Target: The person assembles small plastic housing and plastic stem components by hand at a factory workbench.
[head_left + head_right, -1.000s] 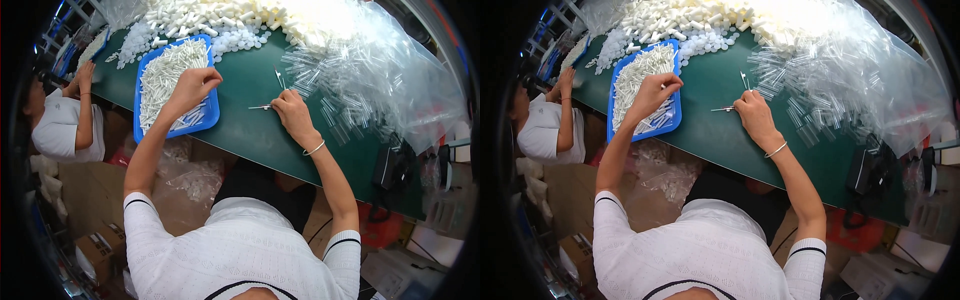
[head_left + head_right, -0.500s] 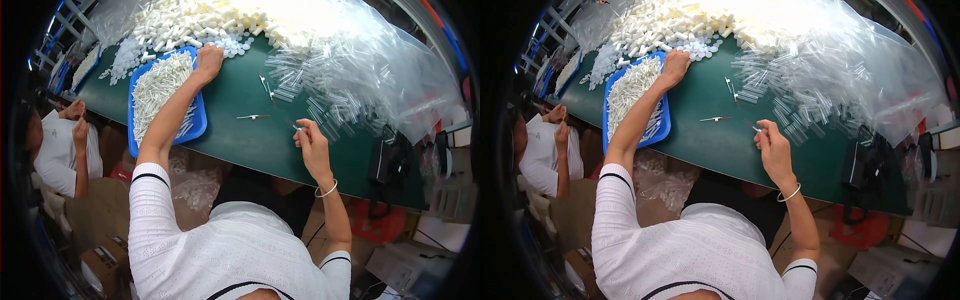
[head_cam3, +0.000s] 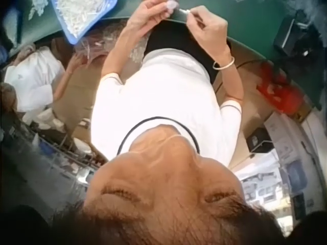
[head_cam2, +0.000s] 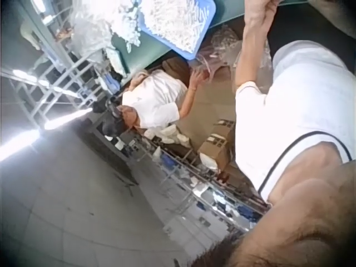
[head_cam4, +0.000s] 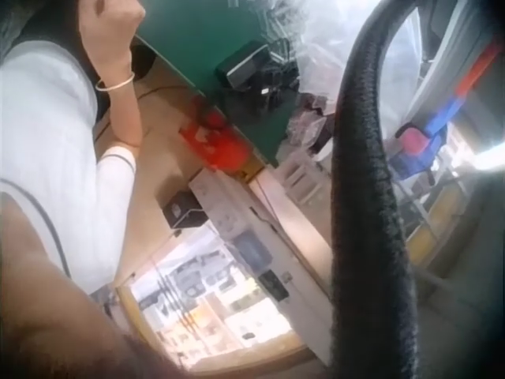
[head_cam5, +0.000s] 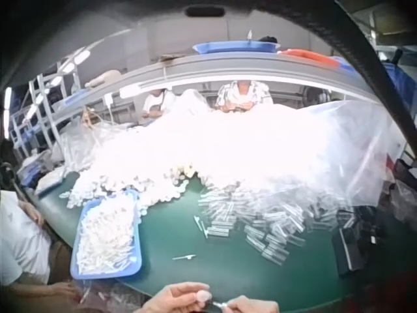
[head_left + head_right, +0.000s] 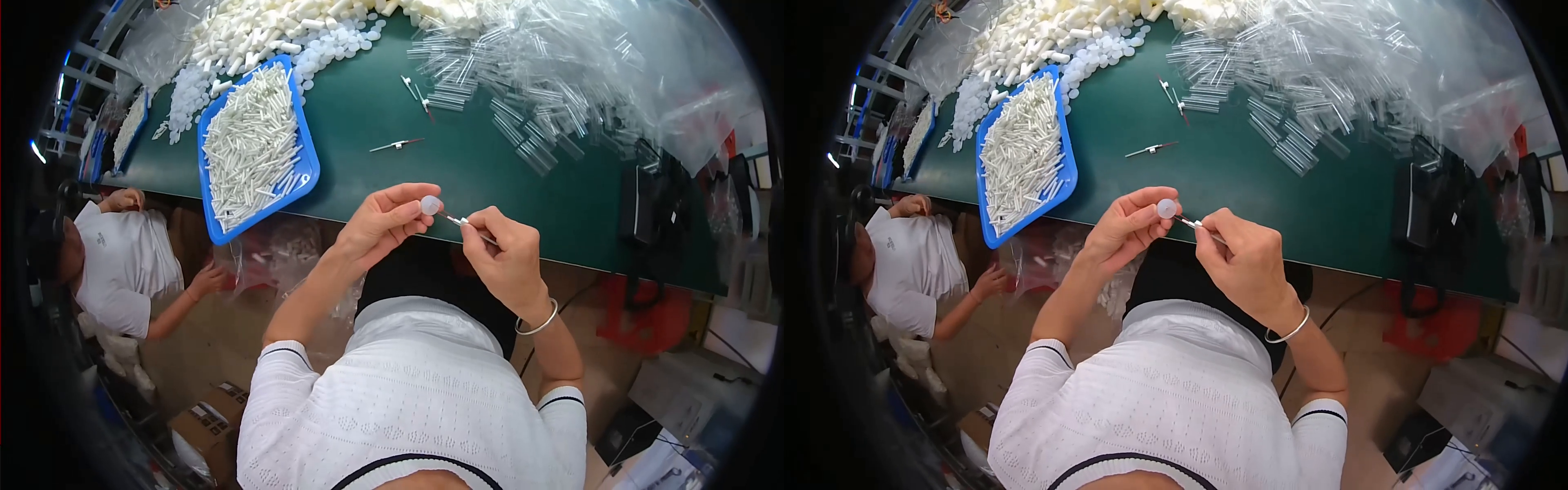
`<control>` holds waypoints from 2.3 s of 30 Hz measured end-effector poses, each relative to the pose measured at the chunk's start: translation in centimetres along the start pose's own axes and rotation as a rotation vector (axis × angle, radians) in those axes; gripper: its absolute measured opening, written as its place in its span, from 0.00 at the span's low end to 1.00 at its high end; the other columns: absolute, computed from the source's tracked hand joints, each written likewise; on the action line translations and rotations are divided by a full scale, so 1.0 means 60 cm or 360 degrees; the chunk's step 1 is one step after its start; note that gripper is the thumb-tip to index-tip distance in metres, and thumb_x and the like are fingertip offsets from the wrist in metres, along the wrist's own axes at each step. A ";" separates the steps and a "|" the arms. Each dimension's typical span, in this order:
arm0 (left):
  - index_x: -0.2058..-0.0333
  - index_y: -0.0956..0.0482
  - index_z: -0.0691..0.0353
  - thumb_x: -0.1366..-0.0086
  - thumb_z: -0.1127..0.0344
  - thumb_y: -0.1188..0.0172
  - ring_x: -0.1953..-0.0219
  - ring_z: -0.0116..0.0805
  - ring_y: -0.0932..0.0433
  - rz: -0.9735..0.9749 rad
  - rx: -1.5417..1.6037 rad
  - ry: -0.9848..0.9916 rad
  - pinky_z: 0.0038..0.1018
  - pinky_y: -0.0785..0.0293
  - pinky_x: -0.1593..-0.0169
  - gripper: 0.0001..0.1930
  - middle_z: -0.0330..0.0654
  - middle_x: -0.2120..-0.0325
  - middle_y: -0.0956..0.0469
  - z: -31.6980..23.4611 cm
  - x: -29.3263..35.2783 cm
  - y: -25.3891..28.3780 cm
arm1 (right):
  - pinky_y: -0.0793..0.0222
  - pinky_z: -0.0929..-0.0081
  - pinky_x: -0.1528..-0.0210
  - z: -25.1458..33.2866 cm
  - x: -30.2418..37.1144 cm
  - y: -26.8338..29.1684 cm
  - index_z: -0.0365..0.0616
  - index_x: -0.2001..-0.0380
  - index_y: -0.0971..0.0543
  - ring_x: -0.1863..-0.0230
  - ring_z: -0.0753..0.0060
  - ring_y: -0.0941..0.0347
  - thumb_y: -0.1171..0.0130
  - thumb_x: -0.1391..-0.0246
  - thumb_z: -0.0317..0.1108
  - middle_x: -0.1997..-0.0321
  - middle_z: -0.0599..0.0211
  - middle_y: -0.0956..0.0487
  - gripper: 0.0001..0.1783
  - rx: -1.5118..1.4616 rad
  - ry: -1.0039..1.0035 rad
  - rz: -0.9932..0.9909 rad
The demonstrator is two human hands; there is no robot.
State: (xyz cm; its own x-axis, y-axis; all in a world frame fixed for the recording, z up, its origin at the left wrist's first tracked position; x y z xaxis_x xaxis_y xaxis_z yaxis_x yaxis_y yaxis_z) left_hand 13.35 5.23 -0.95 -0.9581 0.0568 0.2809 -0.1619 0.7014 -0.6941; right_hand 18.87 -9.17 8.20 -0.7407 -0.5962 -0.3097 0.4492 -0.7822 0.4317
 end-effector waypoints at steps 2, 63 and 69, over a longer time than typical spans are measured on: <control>0.47 0.26 0.67 0.35 0.70 0.41 0.62 0.25 0.21 0.0081 0.0139 0.0011 0.19 0.21 0.56 0.18 0.44 0.57 0.21 0.010 0.005 -0.008 | 0.39 0.76 0.83 0.003 0.006 0.001 0.39 0.75 0.25 0.88 0.73 0.34 0.39 0.52 0.23 0.86 0.66 0.28 0.05 0.0154 0.0070 -0.0029; 0.72 0.21 0.62 0.48 0.72 0.36 0.68 0.46 0.26 -0.0929 -0.3514 -0.1131 0.38 0.28 0.62 0.04 0.45 0.75 0.25 -0.271 0.092 0.152 | 0.24 0.78 0.57 -0.069 0.025 -0.103 0.31 0.54 0.25 0.60 0.73 0.22 0.48 0.39 0.26 0.61 0.58 0.20 0.12 -0.1348 -0.0546 0.0549; 0.67 0.19 0.63 0.44 0.71 0.35 0.69 0.30 0.24 -0.0761 -0.2350 -0.0984 0.26 0.28 0.63 0.05 0.39 0.72 0.20 -0.220 0.088 0.066 | 0.25 0.75 0.53 -0.056 -0.014 -0.081 0.33 0.50 0.28 0.58 0.69 0.21 0.49 0.36 0.29 0.55 0.52 0.21 0.14 -0.1408 -0.0378 0.0178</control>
State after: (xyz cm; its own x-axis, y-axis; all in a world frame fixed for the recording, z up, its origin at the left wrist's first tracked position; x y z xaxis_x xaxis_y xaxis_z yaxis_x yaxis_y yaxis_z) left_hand 10.80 17.70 6.51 -0.8924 -0.3637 -0.2670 -0.4453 0.6143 0.6514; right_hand 19.02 -5.47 3.54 -0.7092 -0.7003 -0.0807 0.6699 -0.6339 -0.3864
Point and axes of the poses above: each hand's wrist, its own x-axis away from the middle knuckle, its own y-axis out of the back of the hand, z = x × y, the point moved 9 cm from there along -x, towards the middle knuckle
